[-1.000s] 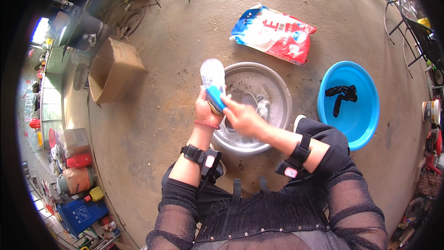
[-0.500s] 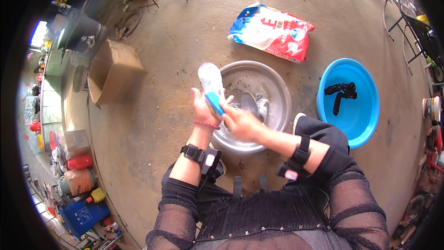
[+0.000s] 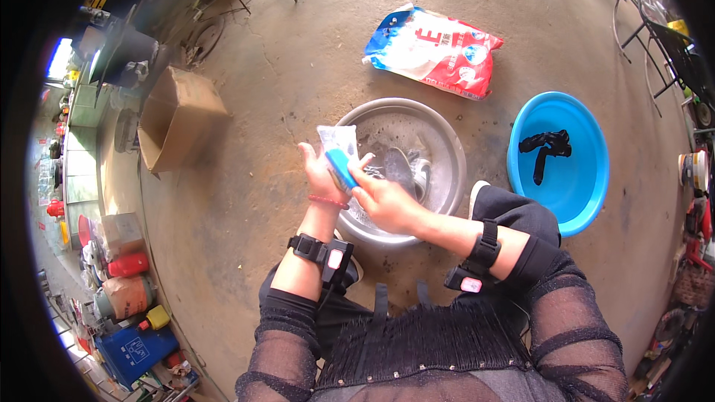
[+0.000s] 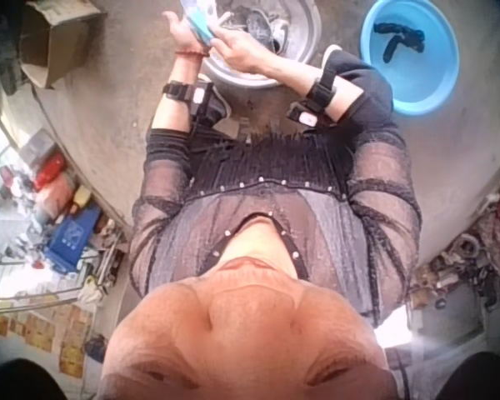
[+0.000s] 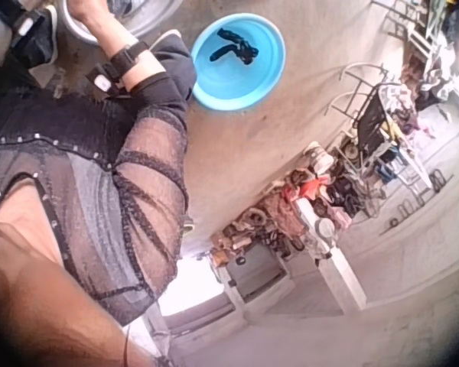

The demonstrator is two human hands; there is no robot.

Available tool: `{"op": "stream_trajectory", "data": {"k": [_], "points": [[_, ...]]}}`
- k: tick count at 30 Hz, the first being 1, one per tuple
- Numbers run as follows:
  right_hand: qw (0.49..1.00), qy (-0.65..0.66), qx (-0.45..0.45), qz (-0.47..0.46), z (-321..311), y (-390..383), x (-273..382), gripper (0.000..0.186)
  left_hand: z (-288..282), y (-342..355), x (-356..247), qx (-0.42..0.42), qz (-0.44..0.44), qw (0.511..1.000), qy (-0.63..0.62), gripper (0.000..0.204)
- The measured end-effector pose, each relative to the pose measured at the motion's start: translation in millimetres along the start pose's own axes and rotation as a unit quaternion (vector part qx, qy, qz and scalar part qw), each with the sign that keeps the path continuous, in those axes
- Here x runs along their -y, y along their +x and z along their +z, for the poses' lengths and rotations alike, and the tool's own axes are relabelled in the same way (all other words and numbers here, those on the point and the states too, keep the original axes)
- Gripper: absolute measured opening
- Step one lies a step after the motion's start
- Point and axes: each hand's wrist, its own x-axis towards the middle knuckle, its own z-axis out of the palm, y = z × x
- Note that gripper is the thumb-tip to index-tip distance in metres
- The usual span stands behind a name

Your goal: The person scrubs a gray sneaker with a blue brush in a metal basin of soapy water, rinses it, and places it in a blue plastic basin. The person then removes and scrubs the insole before returning it to the shoe.

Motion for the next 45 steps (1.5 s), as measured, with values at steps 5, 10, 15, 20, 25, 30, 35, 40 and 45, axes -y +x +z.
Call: {"op": "stream_trajectory", "data": {"k": [5,10,15,20,25,30,35,40,45], "points": [[0.997,0.000,-0.046,-0.061,-3,4,3,0.047,4,-1,-1,-0.037,0.021,0.999,0.020,0.087],[0.999,-0.015,0.024,-0.039,-5,3,4,0.049,8,1,-7,0.025,0.083,0.996,0.027,0.088],[0.997,-0.028,-0.051,-0.052,-10,9,3,0.048,-3,6,-7,0.029,0.077,0.997,-0.005,0.071],[0.999,-0.033,-0.012,0.011,-12,11,5,0.050,-14,10,-5,0.076,0.009,0.995,-0.066,0.046],[0.995,-0.095,-0.031,-0.011,-11,10,1,0.050,-15,12,1,-0.037,0.008,0.999,-0.009,0.037],[0.992,-0.086,-0.090,-0.027,-12,16,-8,0.050,-17,15,2,0.005,-0.030,0.998,-0.064,0.032],[0.994,-0.101,-0.030,0.020,-12,17,-11,0.051,-15,12,5,0.018,0.001,0.999,-0.029,0.034],[0.988,-0.088,-0.123,0.003,-14,19,-12,0.050,-13,13,11,-0.004,-0.070,0.995,-0.074,0.036],[0.994,-0.100,-0.044,0.019,-13,20,-16,0.050,-21,13,10,0.042,-0.033,0.998,-0.040,0.037]]}}
